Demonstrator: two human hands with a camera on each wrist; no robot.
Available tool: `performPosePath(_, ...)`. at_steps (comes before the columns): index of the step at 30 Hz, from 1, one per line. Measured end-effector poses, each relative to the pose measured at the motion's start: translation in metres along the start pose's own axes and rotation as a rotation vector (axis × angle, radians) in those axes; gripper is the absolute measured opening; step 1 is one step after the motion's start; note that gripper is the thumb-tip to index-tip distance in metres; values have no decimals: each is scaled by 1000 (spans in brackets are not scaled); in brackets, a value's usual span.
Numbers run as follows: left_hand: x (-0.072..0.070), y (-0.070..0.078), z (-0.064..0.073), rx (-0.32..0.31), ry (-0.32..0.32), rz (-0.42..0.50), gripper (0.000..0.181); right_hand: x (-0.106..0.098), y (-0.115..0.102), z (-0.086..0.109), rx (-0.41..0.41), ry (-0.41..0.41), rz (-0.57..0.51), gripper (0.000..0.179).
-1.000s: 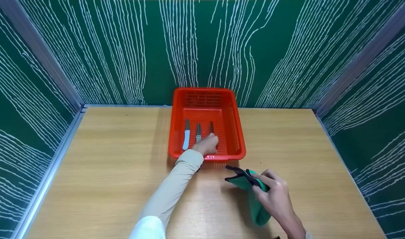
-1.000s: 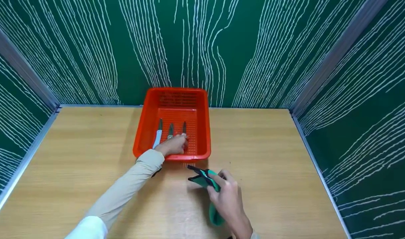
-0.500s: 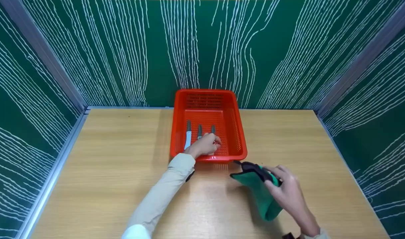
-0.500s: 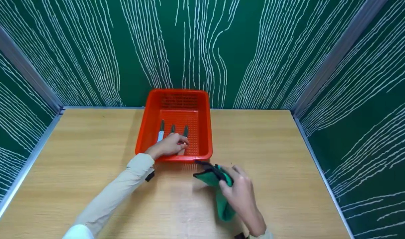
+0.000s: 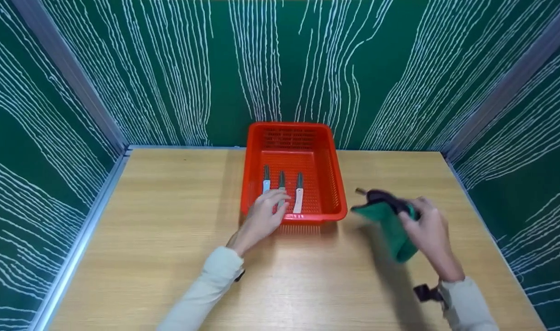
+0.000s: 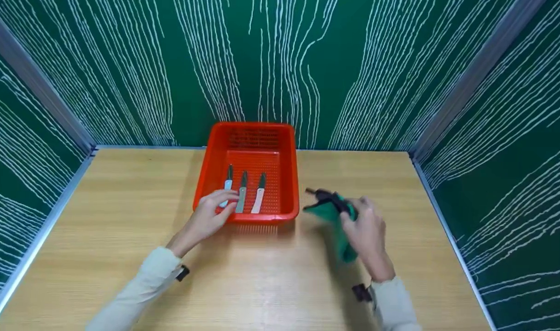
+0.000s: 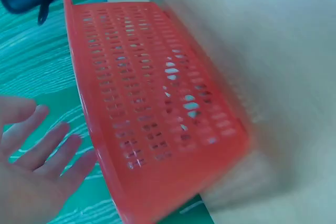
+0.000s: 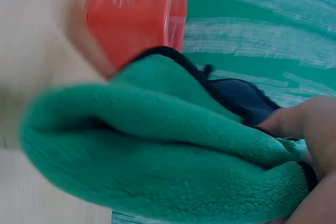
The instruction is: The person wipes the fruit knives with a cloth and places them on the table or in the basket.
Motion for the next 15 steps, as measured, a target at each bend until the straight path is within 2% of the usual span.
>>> performPosePath(3, -15, 0, 15, 60, 127, -5, 24, 0, 4, -11, -78, 125, -31, 24)
performPosePath(4, -19, 0, 20, 78, 166, -10, 25, 3, 6, -12, -109, 144, -27, 25)
performPosePath(6, -30, 1, 29, 110, 243, -18, 26, 17, 14, -10, -168, 127, 16, 29)
performPosePath(8, -40, -1, 39, 120, 295, -34, 26, 38, 26, -3, -214, 40, 99, 34)
performPosePath(11, -54, -4, 53, 128, 338, -63, 24, 68, 51, 15, -238, -150, 283, 37)
performPosePath(13, -62, -9, 62, 113, 344, -80, 23, 81, 63, 26, -235, -256, 376, 36)
performPosePath(15, -71, -14, 70, 102, 355, -101, 22, 86, 69, 33, -229, -315, 440, 35)
Point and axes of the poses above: each hand's wrist, its own z-axis away from the middle knuckle, its own x-axis out of the palm, y = z × x, the point moved 7 cm from there along -z, towards the middle knuckle, and after that the axes turned 14 degrees about x, right-handed, at the moved point
